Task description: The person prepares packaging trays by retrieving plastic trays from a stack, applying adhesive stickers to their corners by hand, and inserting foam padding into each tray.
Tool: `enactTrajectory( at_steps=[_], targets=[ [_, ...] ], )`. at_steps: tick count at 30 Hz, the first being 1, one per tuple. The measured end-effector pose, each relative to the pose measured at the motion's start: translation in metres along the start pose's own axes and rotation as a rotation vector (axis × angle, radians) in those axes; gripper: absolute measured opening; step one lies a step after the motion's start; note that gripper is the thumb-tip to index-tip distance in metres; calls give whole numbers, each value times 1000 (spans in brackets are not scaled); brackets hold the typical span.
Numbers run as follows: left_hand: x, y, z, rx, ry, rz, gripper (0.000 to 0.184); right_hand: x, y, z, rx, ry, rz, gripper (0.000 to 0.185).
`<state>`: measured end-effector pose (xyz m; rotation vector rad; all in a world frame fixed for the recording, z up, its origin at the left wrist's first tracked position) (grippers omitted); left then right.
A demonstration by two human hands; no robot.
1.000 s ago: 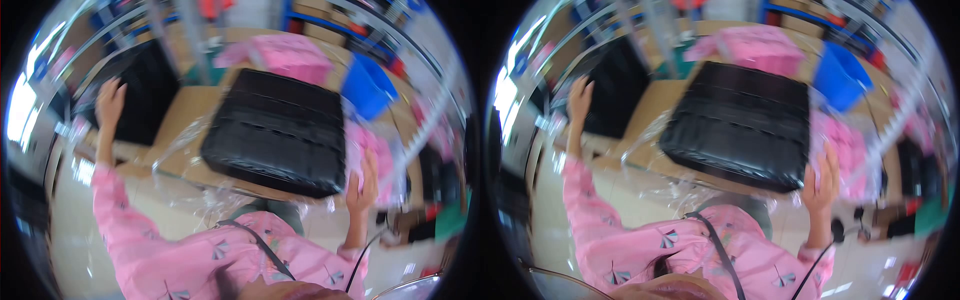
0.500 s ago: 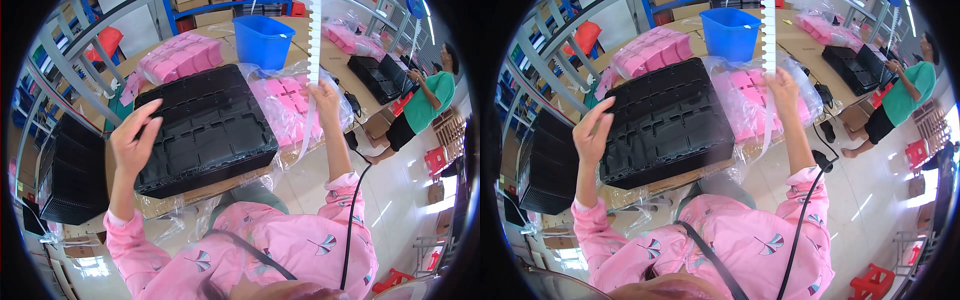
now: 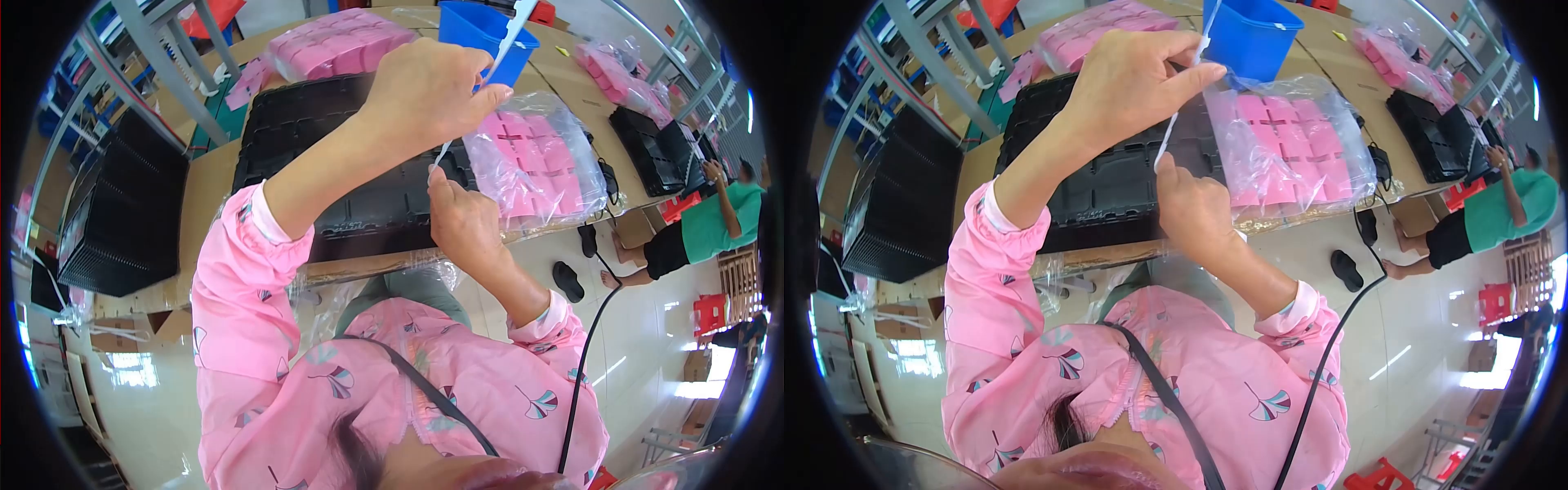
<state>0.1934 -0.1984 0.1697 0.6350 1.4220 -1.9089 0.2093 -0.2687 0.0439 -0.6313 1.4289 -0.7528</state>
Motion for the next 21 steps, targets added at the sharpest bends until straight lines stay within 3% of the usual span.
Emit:
enactTrajectory(
  at_steps=[3,7,8,12,16,21],
  targets=[
    [7,-6,-14,42,-52,10,25,-2,5,-17,0,-48,-16,32],
    [28,-5,-58,560,-317,-57,26,1,13,-29,-19,-83,-47,33],
    [37,-1,-70,653,-445,-101,25,3,17,-31,-16,-94,-85,32],
    [67,11,-93,905,-630,-137,29,13,29,-34,-84,-70,-157,32],
    [84,24,-98,1084,-756,-255,36,9,20,-15,-413,79,-253,42],
    [74,33,-94,1144,-704,-280,34,-19,-11,28,-583,197,247,34]
  ],
)
Point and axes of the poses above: each hand's wrist, its own x-axis away from the middle knuckle, its own y-axis out of the palm, z = x × y, the point moved 8 cm from there along -x, towards the middle knuckle, and after that the axes turned 12 degrees about x, right-handed, at the moved point
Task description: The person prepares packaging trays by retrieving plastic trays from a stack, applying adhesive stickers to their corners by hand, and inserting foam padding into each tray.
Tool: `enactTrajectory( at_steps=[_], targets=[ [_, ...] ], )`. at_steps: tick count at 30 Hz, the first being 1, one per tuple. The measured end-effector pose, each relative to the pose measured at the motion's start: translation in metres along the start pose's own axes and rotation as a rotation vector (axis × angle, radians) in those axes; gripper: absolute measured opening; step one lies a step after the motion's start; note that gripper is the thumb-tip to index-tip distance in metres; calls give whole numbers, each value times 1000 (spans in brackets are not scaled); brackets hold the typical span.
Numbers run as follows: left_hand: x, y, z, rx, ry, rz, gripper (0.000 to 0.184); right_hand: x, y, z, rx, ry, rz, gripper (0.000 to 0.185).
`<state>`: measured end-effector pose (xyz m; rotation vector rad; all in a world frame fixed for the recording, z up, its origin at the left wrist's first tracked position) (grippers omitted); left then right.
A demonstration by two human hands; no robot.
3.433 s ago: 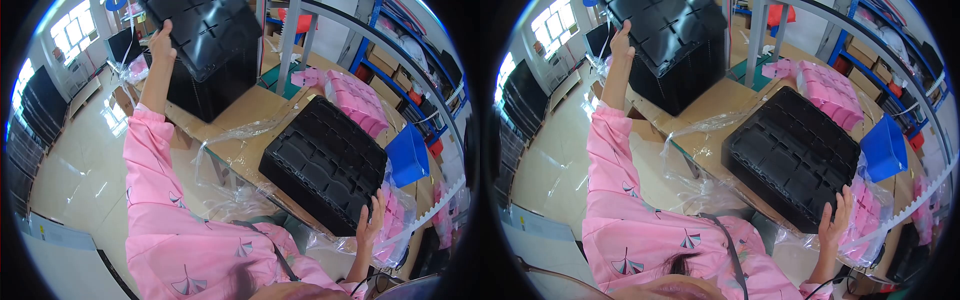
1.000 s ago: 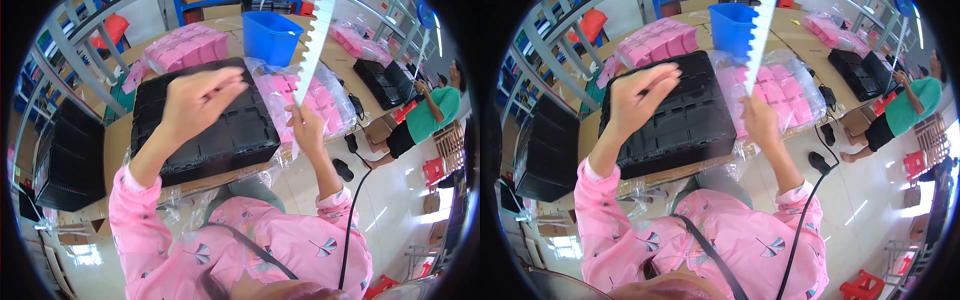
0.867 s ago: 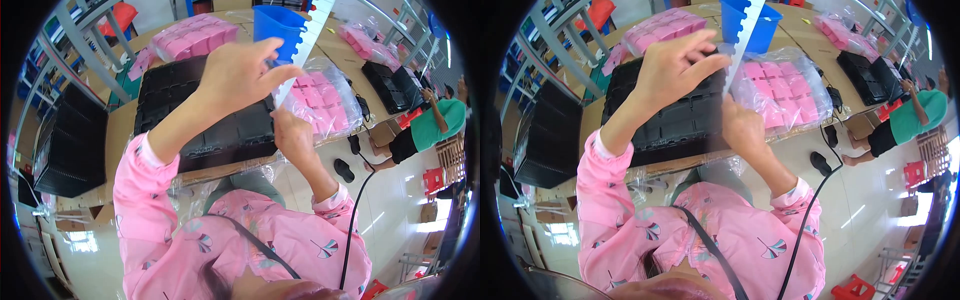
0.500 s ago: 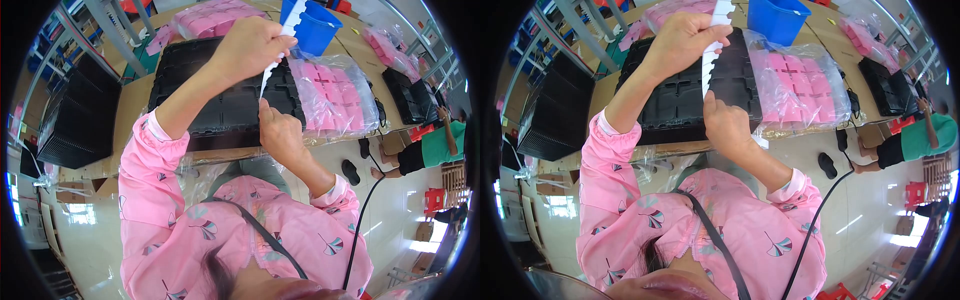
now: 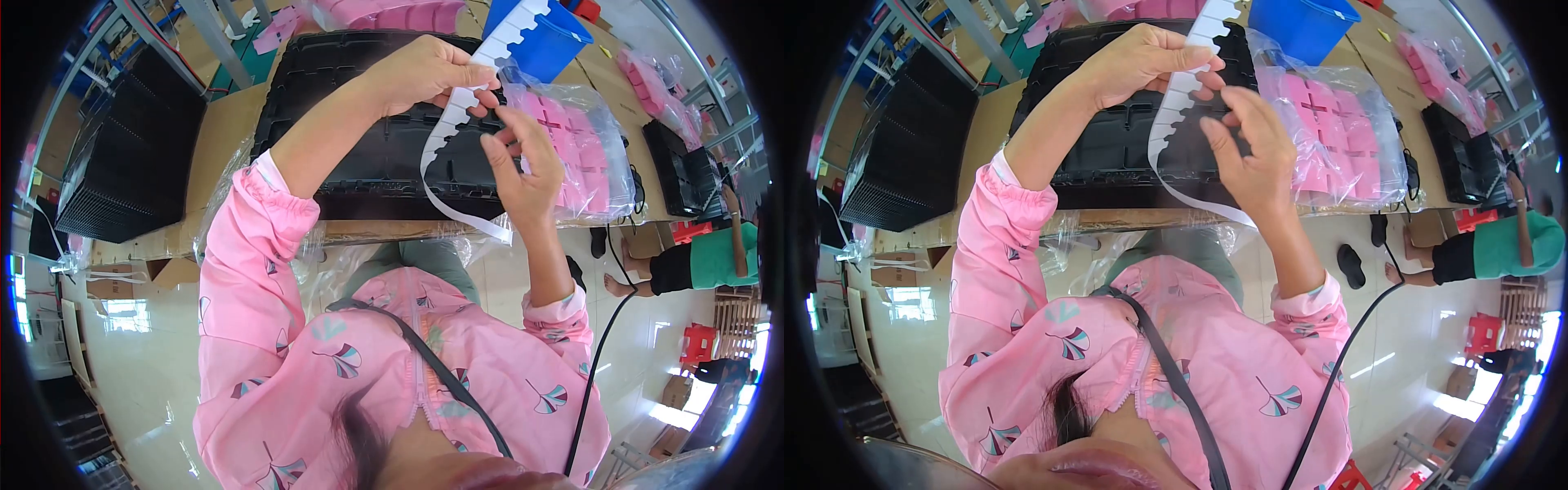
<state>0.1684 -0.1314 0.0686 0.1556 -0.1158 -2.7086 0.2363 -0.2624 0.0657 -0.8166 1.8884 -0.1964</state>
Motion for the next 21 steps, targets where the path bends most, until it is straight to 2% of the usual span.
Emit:
enactTrajectory(
  at_steps=[3,6,9,15,18,21],
  targets=[
    [-9,-2,-5,-76,42,75,34,-9,-3,3,32,-117,129,31],
    [-9,-6,7,-351,120,155,36,-12,-4,0,72,-188,167,29],
    [-11,-7,9,-354,154,182,34,-13,-3,1,86,-208,182,28],
    [-16,-6,-7,-227,107,170,30,-11,3,3,131,-247,205,29],
    [-19,-4,-8,-134,198,163,31,-13,5,8,151,-249,213,29],
    [-21,-3,-14,-20,182,189,32,-14,6,10,158,-253,225,29]
  ],
)
Point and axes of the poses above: each hand's wrist, its own x-axis away from the middle knuckle, its own y-axis out of the palm, z = x × y, the point moved 8 cm from there along -x, towards the middle knuckle, and after that the axes turned 12 degrees about x, right-handed, at the moved point
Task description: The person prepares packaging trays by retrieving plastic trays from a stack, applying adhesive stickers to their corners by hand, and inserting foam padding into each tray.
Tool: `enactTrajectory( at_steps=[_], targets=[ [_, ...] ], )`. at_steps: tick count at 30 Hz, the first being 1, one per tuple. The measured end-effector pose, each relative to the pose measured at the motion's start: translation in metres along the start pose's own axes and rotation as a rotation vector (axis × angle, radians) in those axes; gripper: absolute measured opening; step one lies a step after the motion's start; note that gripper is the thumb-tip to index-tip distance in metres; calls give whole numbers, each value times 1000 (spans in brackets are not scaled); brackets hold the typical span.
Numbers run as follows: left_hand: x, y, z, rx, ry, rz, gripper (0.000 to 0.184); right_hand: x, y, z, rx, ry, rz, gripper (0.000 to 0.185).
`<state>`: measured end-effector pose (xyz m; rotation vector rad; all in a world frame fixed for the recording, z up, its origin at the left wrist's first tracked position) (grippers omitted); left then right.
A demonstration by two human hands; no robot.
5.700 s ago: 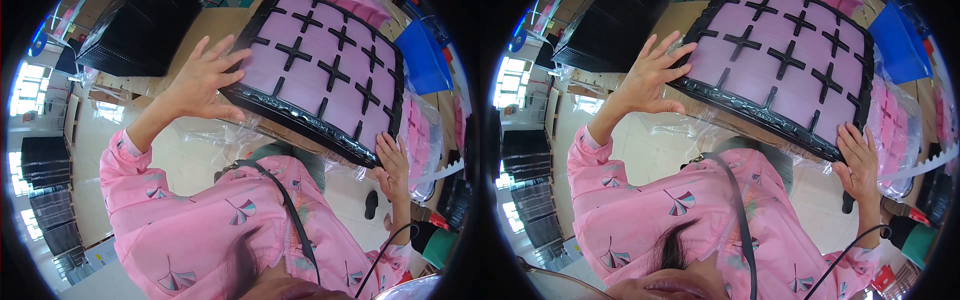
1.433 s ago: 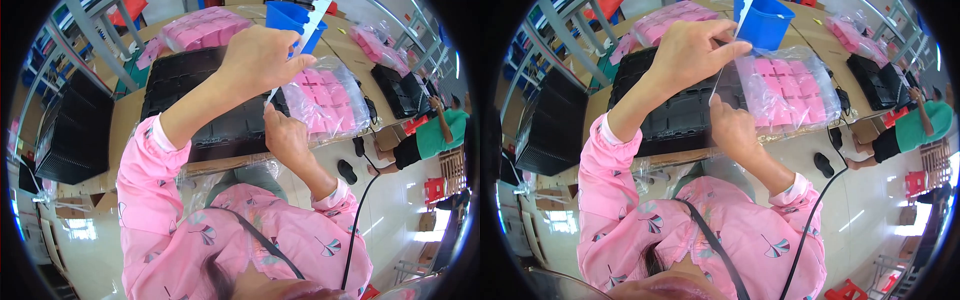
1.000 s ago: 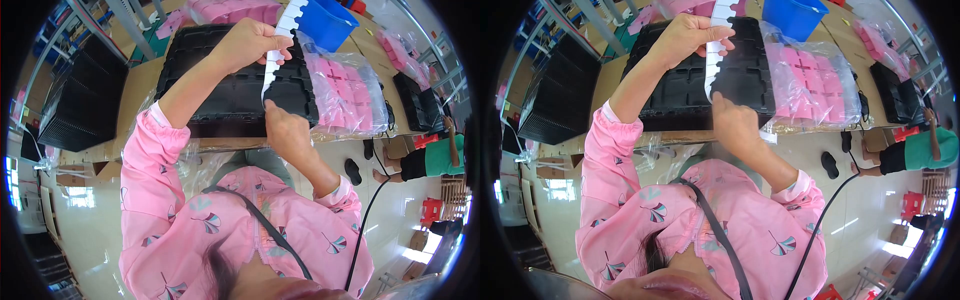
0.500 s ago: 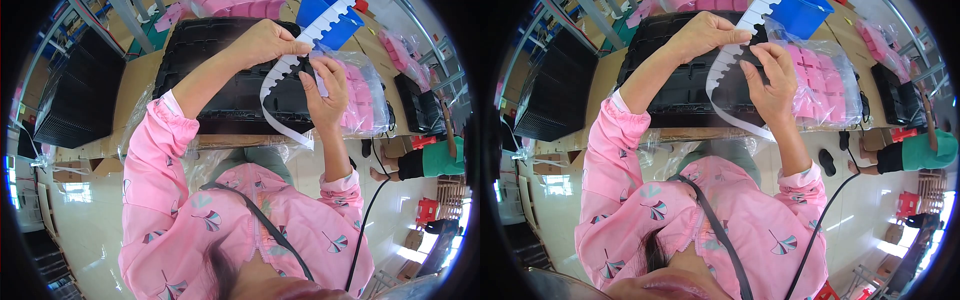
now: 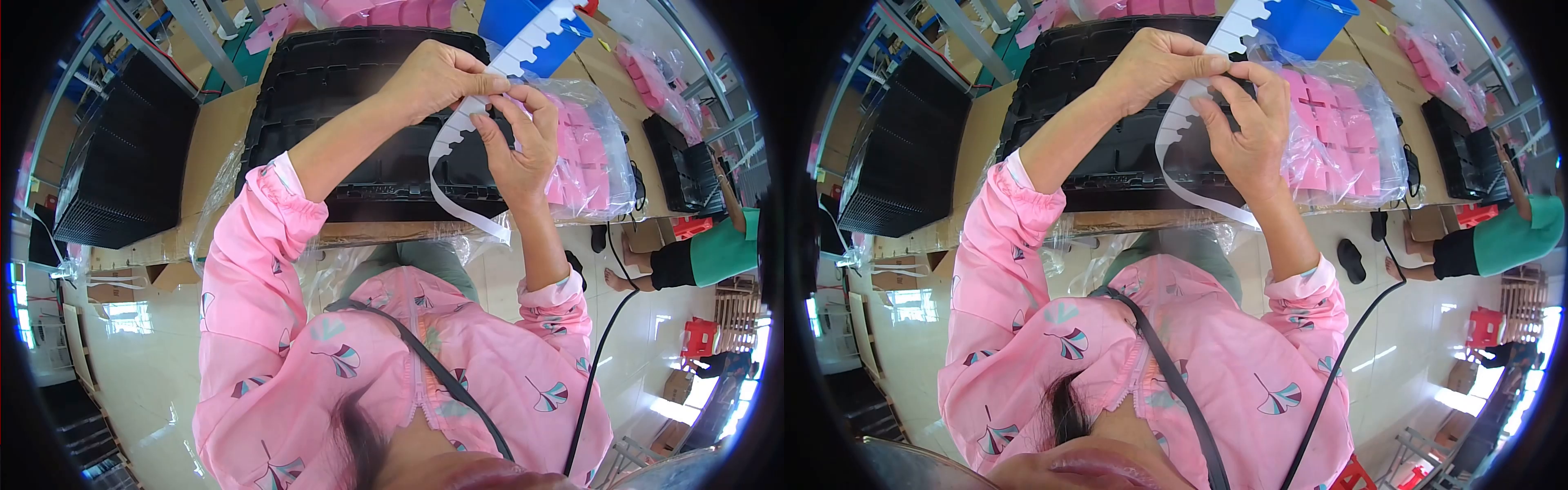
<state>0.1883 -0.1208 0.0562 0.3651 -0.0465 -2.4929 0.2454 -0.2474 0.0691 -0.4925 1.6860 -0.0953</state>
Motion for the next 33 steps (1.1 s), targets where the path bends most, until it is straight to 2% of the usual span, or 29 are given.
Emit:
enactTrajectory(
  at_steps=[13,19,22,25,26,29,30,33],
  targets=[
    [-2,2,-25,145,-54,157,33,4,3,6,178,-116,119,23],
    [-3,3,-30,152,-84,198,31,-1,3,-3,196,-269,77,18],
    [-3,-2,-31,136,-75,232,30,-2,6,-3,63,-284,-25,15],
    [5,-5,-17,132,-26,242,25,-15,-5,2,-177,1,-165,12],
    [9,-7,-13,143,-36,200,26,-22,-10,7,-164,31,-231,9],
    [14,-13,-11,217,39,130,26,-3,19,50,-441,348,-826,8],
    [19,-14,-6,150,74,107,30,8,28,51,-428,307,-1014,8],
    [32,-15,-2,-132,-123,107,42,28,44,42,-319,170,-1233,11]
  ],
)
Point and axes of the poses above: each hand's wrist, its own x-axis away from the middle knuckle, its own y-axis out of the palm, z = x × y, the point moved 8 cm from there along -x, towards the middle knuckle, and after that the axes turned 12 degrees about x, right-handed, at the moved point
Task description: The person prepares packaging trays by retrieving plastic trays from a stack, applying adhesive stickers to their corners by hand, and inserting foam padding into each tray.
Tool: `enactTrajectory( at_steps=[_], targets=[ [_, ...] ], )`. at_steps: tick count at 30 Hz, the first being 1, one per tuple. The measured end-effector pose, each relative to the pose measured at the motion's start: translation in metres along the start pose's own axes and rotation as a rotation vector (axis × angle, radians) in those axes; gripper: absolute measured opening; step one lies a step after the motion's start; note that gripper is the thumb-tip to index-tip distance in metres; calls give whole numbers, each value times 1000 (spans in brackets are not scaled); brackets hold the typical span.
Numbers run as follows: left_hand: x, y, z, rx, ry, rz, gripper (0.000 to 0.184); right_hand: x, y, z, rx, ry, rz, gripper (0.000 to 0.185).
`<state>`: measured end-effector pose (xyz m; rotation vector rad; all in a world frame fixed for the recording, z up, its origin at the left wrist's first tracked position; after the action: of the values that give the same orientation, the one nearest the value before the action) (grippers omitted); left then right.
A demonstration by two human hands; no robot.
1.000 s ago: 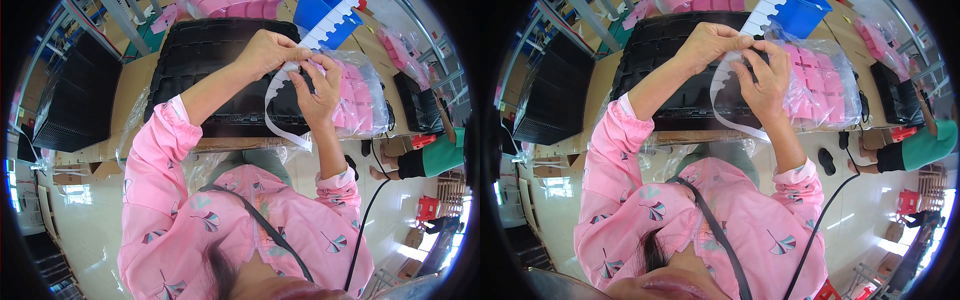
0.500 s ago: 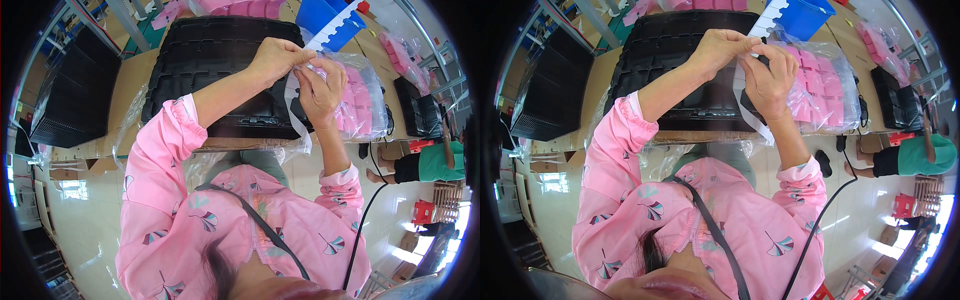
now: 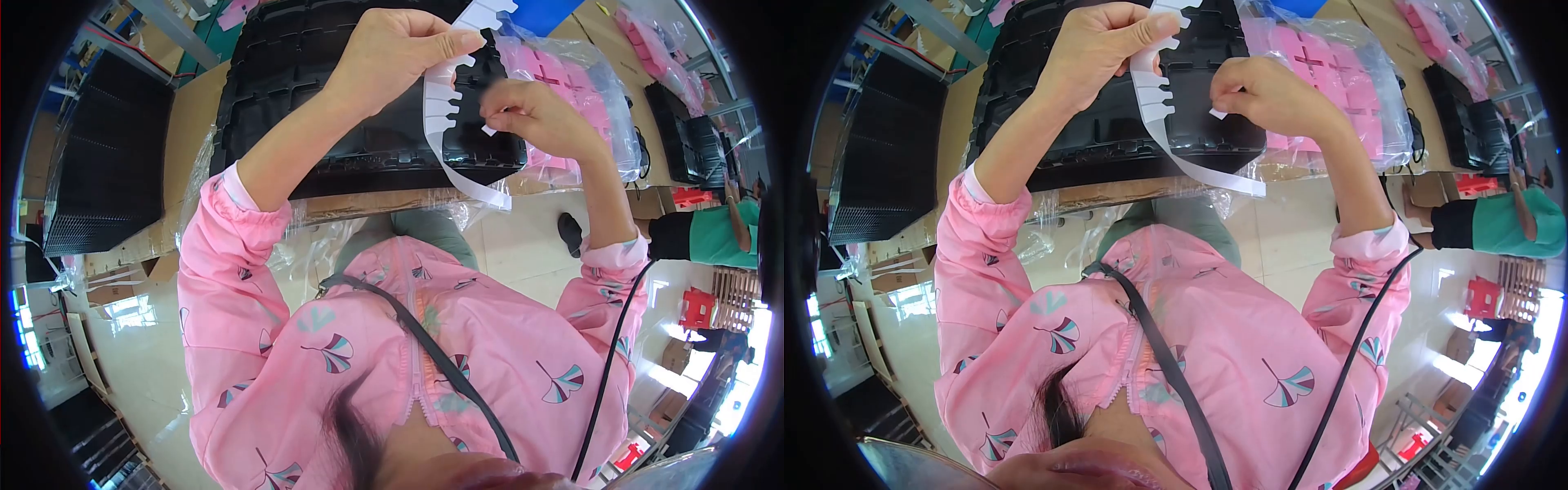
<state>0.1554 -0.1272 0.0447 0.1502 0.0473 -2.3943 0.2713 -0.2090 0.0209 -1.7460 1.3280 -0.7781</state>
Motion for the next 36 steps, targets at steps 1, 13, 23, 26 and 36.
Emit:
enactTrajectory(
  at_steps=[1,13,23,26,36],
  targets=[
    [2,2,7,103,215,30,33,-4,5,1,38,-2,-54,9],
    [12,0,12,47,103,73,35,-27,23,4,345,-65,-169,4],
    [8,-1,12,-28,166,32,27,-10,9,-4,359,18,233,11],
    [8,0,10,38,289,35,30,8,-9,-12,278,-55,574,16],
    [4,2,9,-101,255,104,31,29,-16,-73,238,-299,975,30]
  ],
)
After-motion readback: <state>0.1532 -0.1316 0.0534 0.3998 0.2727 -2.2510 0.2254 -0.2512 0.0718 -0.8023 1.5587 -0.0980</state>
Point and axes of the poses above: each hand's wrist, its own x-axis away from the middle knuckle, its own y-axis out of the palm, z = x × y, the point moved 8 cm from there along -x, towards the middle knuckle, and after that the axes turned 12 degrees about x, right-handed, at the moved point
